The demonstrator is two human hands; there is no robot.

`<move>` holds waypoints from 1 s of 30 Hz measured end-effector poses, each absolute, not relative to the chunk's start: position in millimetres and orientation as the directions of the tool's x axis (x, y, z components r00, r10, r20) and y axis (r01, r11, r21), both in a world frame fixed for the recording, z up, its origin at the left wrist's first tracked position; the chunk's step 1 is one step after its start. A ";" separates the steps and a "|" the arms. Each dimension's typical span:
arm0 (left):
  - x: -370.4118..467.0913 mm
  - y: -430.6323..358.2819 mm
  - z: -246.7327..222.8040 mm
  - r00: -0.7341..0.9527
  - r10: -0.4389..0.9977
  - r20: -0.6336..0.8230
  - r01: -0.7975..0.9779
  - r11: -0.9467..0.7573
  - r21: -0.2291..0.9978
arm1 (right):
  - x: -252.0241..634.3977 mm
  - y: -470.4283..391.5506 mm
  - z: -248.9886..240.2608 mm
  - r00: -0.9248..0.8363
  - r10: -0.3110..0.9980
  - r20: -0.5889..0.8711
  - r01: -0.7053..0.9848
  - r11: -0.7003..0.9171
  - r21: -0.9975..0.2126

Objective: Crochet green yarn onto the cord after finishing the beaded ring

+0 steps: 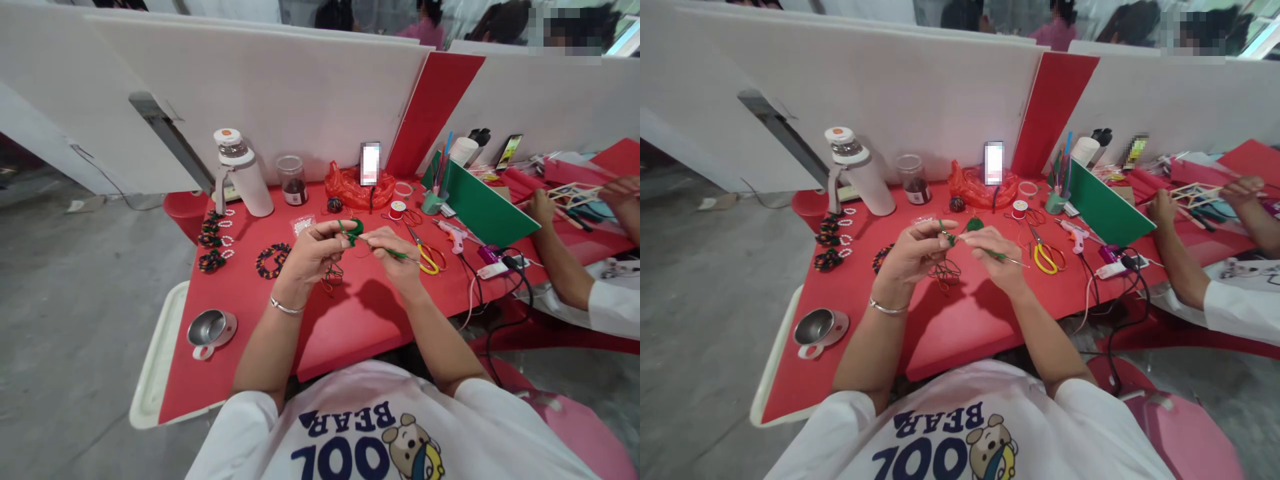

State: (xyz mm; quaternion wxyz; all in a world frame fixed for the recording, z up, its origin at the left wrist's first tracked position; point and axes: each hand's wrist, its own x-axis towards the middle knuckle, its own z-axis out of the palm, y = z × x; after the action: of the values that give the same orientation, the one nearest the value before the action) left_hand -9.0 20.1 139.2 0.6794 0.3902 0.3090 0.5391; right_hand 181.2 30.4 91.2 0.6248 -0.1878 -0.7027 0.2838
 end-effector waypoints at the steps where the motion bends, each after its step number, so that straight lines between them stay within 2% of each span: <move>1: -10.0 20.2 139.2 0.230 0.973 0.005 -0.478 0.108 0.872 | 186.4 30.9 95.7 -0.175 0.599 0.781 -0.068 0.784 -0.616; 8: -13.9 21.0 136.8 0.248 0.969 0.005 -0.410 0.100 0.906 | 201.5 30.8 111.9 -0.264 0.529 0.806 0.018 0.839 -0.544; 17: -21.4 23.5 136.3 0.325 0.946 0.010 -0.379 0.121 0.917 | 213.2 30.0 121.2 -0.396 0.457 0.796 0.019 0.871 -0.491; 22: -23.1 23.9 136.0 0.352 0.936 0.004 -0.383 0.140 0.913 | 217.1 29.9 124.3 -0.402 0.540 0.740 -0.040 0.796 -0.603; 26: -17.1 21.8 136.5 0.338 0.941 0.029 -0.383 0.109 0.918 | 207.0 27.8 107.2 -0.310 0.676 0.668 -0.195 0.643 -0.741; 28: -10.1 20.5 135.9 0.267 0.961 0.066 -0.381 0.042 0.924 | 196.5 24.1 96.2 -0.249 0.745 0.619 -0.233 0.574 -0.785; 30: -2.2 19.8 134.3 0.132 0.983 0.128 -0.373 -0.071 0.925 | 185.5 18.9 89.0 -0.173 0.764 0.622 -0.148 0.604 -0.783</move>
State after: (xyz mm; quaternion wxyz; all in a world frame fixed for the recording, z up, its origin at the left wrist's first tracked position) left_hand -2.2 19.8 134.3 0.5956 0.4597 0.3316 0.5692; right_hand 185.5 18.9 89.0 0.5999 -0.2315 -0.6649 0.3801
